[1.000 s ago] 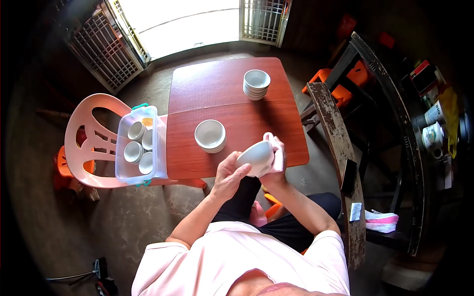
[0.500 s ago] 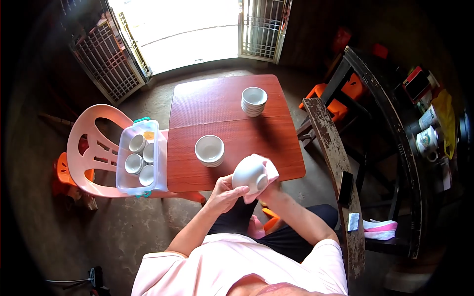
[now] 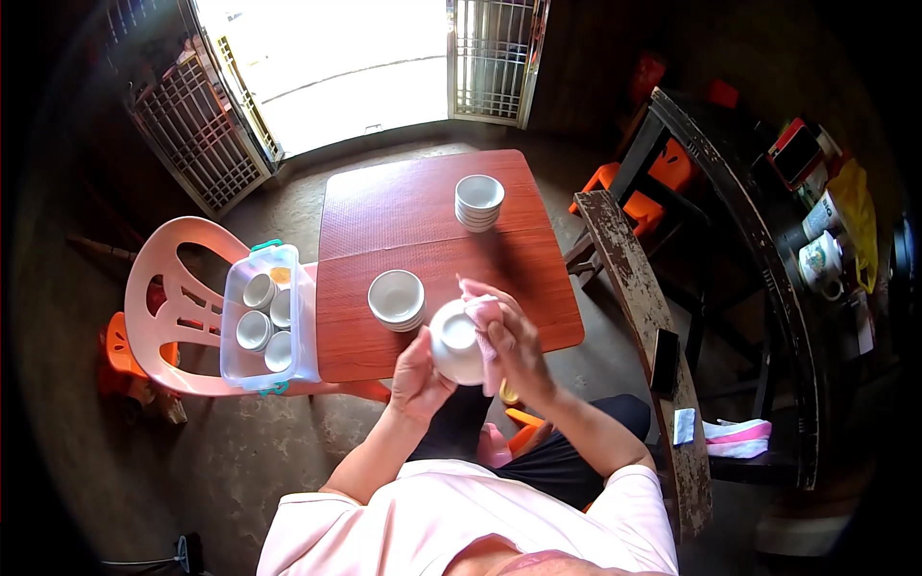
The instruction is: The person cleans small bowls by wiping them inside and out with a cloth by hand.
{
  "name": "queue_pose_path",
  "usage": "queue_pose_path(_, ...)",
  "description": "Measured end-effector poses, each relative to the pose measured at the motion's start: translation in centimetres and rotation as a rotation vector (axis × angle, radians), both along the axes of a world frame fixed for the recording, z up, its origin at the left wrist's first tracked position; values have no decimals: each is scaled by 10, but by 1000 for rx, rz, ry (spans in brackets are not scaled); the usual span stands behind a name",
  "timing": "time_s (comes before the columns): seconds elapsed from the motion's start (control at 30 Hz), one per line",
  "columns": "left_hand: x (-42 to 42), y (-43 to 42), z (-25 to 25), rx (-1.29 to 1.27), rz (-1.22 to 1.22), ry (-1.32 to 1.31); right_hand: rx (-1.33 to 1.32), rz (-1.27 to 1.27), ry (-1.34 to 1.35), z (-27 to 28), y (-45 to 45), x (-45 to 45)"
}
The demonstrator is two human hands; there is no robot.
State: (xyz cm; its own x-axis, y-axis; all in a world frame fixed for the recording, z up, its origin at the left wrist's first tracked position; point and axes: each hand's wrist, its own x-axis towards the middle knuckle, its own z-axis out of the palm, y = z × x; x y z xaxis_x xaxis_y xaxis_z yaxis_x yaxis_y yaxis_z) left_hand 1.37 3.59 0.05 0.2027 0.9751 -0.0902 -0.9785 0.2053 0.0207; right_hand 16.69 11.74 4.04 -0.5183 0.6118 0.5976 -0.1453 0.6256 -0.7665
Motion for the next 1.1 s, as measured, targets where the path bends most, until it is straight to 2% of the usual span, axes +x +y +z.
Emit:
queue_pose_path(0.03,-5,2,3,-4,55,-75,-100,-142,75,3,-21,-10)
queue_pose_path(0.07,-10,4,-6,18,45,-267,105,-225,26,-7,-24,-15)
queue_pose_path(0.17,-8,3,-13,106,4,-156,2,-192,-7,-4,-28,-8)
queue_pose_path(0.2,-10,2,-14,157,-29,6,-92,-176,-62,3,-27,-5)
queue_pose_path(0.23,-8,1,-1,197,-47,158,396,-149,-231,-8,-7,3)
queue_pose_path(0.3,-11,-4,-6,230,-229,373,-290,111,-477,38,-4,16)
queue_pose_path(0.37,-4,-9,-4,222,-257,413,-289,204,-664,48,-4,19)
queue_pose_path(0.43,-5,-8,5,268,-193,523,-295,205,-525,49,-2,17)
queue_pose_path(0.47,-3,-8,17,278,-170,539,-366,174,-299,33,-1,13)
queue_pose_path(0.5,1,-8,29,262,-96,561,-611,191,-26,11,-1,10)
queue_pose_path(0.57,7,-3,23,306,106,605,85,-292,205,-7,-13,-9)
queue_pose_path(0.63,14,-2,6,371,215,726,-574,-92,467,-17,-25,-19)
queue_pose_path(0.7,15,-2,-5,364,185,837,-996,117,615,-16,-15,-9)
queue_pose_path(0.73,14,-2,3,358,143,854,-951,219,490,-17,-6,-5)
queue_pose_path(0.77,11,-5,17,348,98,872,-680,198,217,-13,2,1)
queue_pose_path(0.8,7,-6,25,338,52,892,-384,150,-7,-8,10,8)
queue_pose_path(0.83,2,-7,23,359,-25,980,100,88,-214,8,12,10)
queue_pose_path(0.87,2,-8,18,406,-16,982,244,25,-339,30,2,11)
queue_pose_path(0.9,2,-7,13,456,-6,985,343,21,-368,28,0,10)
queue_pose_path(0.97,3,-11,22,433,0,1122,375,20,-269,27,2,8)
queue_pose_path(1.03,4,-15,24,436,8,1235,240,24,-121,4,9,2)
queue_pose_path(1.1,6,-16,18,485,30,1327,-619,249,144,-7,7,-1)
